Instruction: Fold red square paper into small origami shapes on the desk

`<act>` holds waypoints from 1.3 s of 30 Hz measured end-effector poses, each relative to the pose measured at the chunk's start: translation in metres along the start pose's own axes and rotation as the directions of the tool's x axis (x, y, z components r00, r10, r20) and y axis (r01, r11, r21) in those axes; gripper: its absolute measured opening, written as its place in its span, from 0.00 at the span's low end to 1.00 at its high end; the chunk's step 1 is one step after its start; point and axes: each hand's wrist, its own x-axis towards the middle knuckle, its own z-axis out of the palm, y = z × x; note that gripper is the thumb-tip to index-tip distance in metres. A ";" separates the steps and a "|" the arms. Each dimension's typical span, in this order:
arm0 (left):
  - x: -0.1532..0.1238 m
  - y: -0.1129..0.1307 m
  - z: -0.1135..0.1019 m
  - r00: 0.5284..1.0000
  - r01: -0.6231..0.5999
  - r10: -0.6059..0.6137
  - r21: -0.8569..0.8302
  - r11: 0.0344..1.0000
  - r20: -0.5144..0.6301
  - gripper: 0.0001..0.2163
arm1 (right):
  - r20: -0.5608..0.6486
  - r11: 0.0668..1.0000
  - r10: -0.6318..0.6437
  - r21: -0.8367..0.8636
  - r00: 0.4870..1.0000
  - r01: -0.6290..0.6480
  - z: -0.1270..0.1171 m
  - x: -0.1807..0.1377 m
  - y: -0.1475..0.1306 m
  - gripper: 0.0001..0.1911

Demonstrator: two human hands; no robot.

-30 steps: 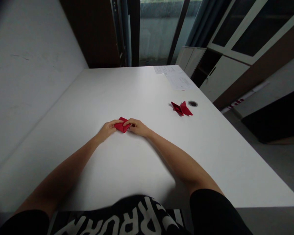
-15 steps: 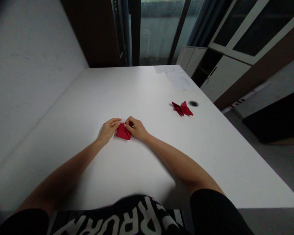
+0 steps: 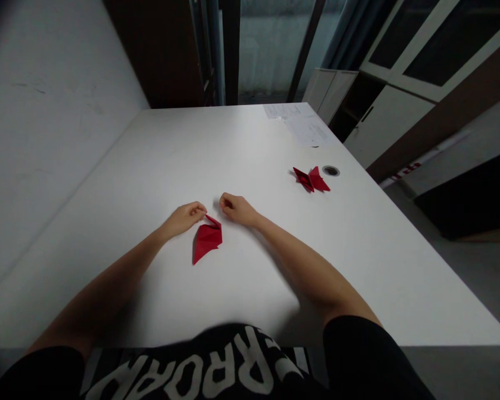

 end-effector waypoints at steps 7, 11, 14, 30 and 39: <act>-0.008 0.000 -0.029 0.966 0.095 -0.116 0.100 0.990 0.232 0.06 | 0.405 0.992 -0.103 -0.020 0.908 0.121 -0.025 -0.005 -0.005 0.26; -0.006 -0.010 -0.021 0.939 0.217 -0.191 -0.062 0.974 0.284 0.08 | 0.347 0.940 -0.182 -0.214 0.920 0.266 -0.002 -0.006 -0.018 0.31; -0.003 -0.012 -0.015 0.919 0.294 -0.222 -0.189 0.937 0.325 0.08 | 0.285 0.878 -0.245 -0.339 0.927 0.337 0.016 -0.006 -0.021 0.24; -0.005 0.010 0.010 0.995 -0.094 0.091 -0.437 0.895 -0.028 0.09 | -0.270 0.901 0.099 0.434 0.958 0.029 0.032 -0.004 -0.025 0.10; -0.008 0.009 0.017 0.984 -0.178 0.142 -0.465 0.867 -0.111 0.10 | -0.168 0.747 0.257 0.659 0.952 -0.085 0.041 -0.001 -0.024 0.21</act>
